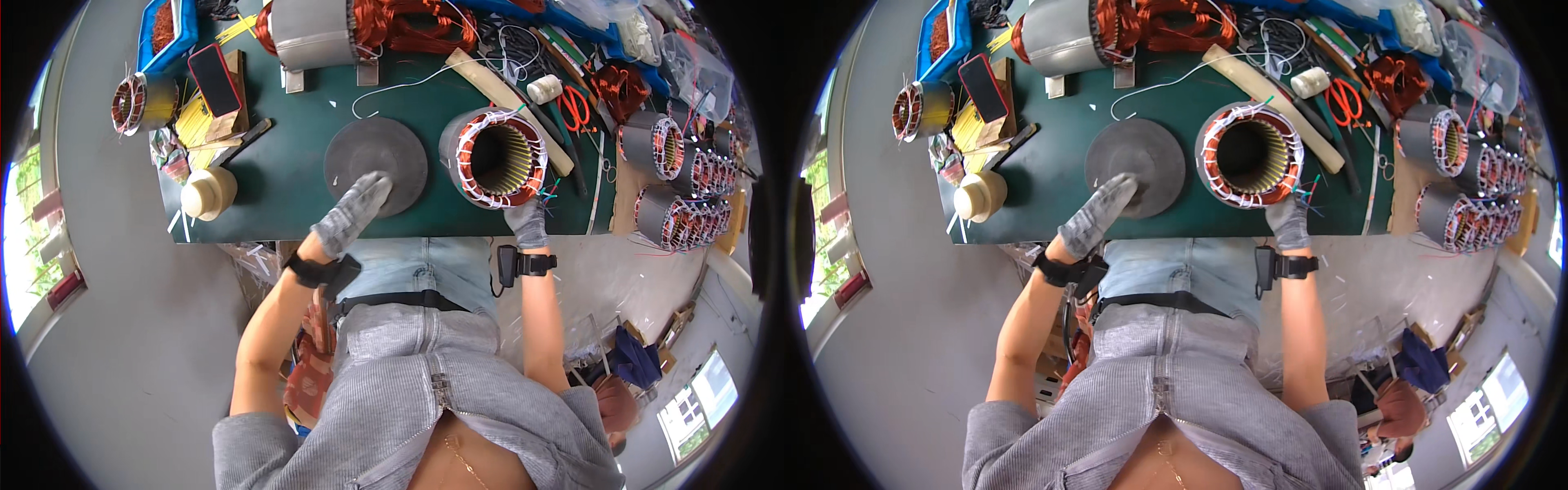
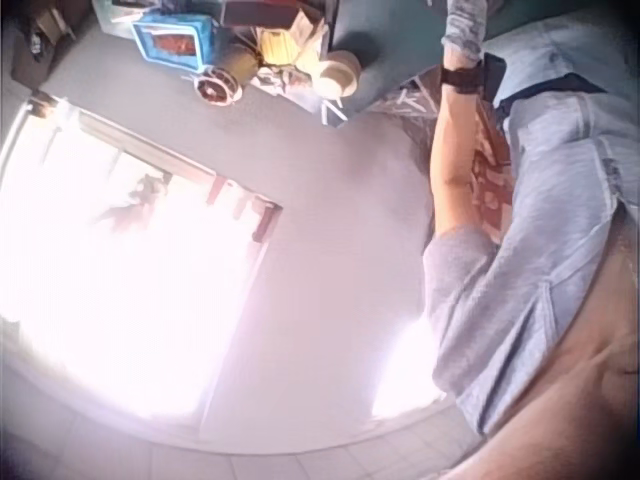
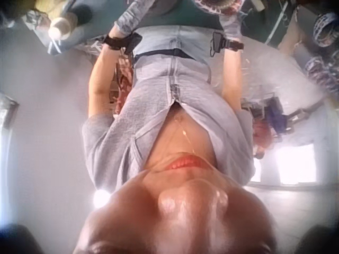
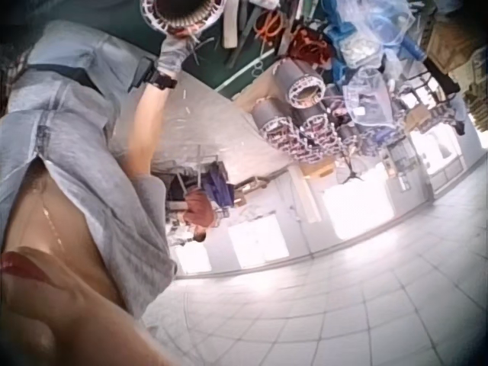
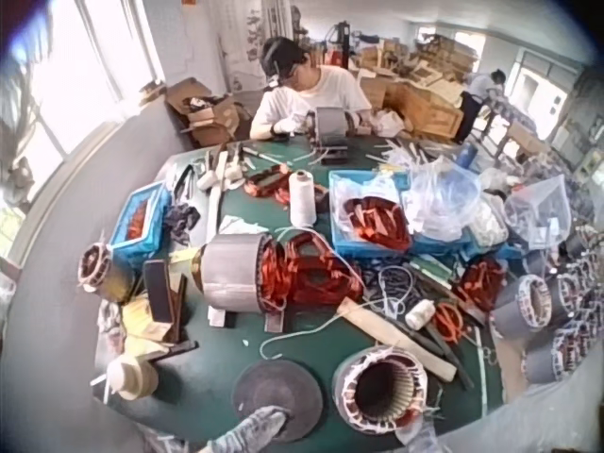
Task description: Assembling motor stators by winding coils, inserting insulation, and securing wiring.
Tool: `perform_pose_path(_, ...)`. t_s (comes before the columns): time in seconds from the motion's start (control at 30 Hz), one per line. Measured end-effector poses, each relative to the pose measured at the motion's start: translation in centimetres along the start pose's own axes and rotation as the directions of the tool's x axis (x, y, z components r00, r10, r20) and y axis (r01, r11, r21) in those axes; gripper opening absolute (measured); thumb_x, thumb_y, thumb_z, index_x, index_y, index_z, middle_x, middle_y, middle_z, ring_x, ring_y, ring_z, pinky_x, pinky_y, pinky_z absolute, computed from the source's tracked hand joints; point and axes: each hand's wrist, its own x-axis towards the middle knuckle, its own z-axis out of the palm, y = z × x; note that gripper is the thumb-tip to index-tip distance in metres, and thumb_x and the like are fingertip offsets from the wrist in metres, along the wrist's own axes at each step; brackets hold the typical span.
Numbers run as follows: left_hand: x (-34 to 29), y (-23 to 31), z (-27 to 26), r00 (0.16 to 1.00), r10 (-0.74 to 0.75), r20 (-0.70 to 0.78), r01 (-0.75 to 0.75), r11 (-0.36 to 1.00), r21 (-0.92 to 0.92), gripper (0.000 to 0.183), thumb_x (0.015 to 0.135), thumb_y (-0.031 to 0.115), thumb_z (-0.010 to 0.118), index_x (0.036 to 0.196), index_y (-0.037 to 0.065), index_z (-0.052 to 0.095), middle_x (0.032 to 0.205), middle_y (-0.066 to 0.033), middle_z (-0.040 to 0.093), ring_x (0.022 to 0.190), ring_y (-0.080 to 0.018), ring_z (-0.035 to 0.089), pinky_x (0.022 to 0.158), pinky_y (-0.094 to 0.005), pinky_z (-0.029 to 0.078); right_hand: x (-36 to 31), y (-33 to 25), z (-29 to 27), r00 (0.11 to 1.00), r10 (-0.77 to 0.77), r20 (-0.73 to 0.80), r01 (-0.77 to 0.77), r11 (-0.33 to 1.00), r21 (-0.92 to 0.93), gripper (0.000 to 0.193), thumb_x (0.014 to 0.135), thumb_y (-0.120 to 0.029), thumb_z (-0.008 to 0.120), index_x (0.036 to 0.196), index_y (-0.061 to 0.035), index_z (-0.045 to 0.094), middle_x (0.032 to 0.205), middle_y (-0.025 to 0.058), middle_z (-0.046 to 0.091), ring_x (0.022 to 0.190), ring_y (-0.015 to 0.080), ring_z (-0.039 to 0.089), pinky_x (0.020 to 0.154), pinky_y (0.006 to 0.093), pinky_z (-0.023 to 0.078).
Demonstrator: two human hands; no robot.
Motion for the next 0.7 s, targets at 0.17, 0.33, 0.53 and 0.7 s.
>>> perform_pose_path(0.17,9.9,1.3,4.5,0.933,0.265,-0.242,-0.149,0.899,0.411,0.032,0.095,0.023,0.039,0.117,0.002,0.049,0.110,-0.0099,0.057,0.102,-0.0162,0.052,0.094,-0.0311,0.039,0.7,-2.1,-0.4,0.849,-0.376,0.372,0.520,0.721,-0.459,0.052,0.078,-0.018,0.063,0.122,-0.0016,0.040,0.122,0.0144,0.049,0.112,0.0245,0.049,0.095,0.0335,0.040)
perform_pose_path(0.33,15.2,-2.2,8.5,0.947,-0.244,-0.210,0.032,0.720,-0.693,0.036,0.094,0.026,0.035,0.113,0.000,0.051,0.105,-0.0152,0.057,0.099,-0.0236,0.054,0.089,-0.0322,0.041,1.2,-3.2,0.2,0.950,-0.069,0.303,-0.050,0.928,0.370,0.036,0.095,-0.018,0.036,0.126,-0.0027,0.040,0.125,0.0110,0.049,0.111,0.0219,0.050,0.099,0.0337,0.038)
perform_pose_path(0.53,16.1,-2.4,7.2,0.944,-0.220,-0.247,0.058,0.845,-0.531,0.017,0.082,0.013,0.052,0.094,0.003,0.056,0.096,-0.0212,0.058,0.091,-0.0351,0.057,0.077,-0.0387,0.046,0.5,-7.5,2.8,0.909,0.353,0.220,-0.402,0.612,0.681,0.041,0.095,-0.027,0.033,0.128,-0.0030,0.041,0.125,0.0104,0.050,0.115,0.0231,0.047,0.102,0.0363,0.035)
perform_pose_path(0.7,13.2,6.8,4.1,0.993,-0.044,-0.108,0.077,0.940,0.331,0.049,0.075,0.009,0.062,0.120,-0.002,0.045,0.114,-0.0227,0.051,0.107,-0.0360,0.049,0.093,-0.0378,0.039,0.1,-2.0,0.4,0.934,0.152,0.323,-0.345,0.614,0.709,0.041,0.094,-0.028,0.037,0.124,-0.0007,0.044,0.121,0.0116,0.053,0.108,0.0236,0.052,0.096,0.0350,0.042)
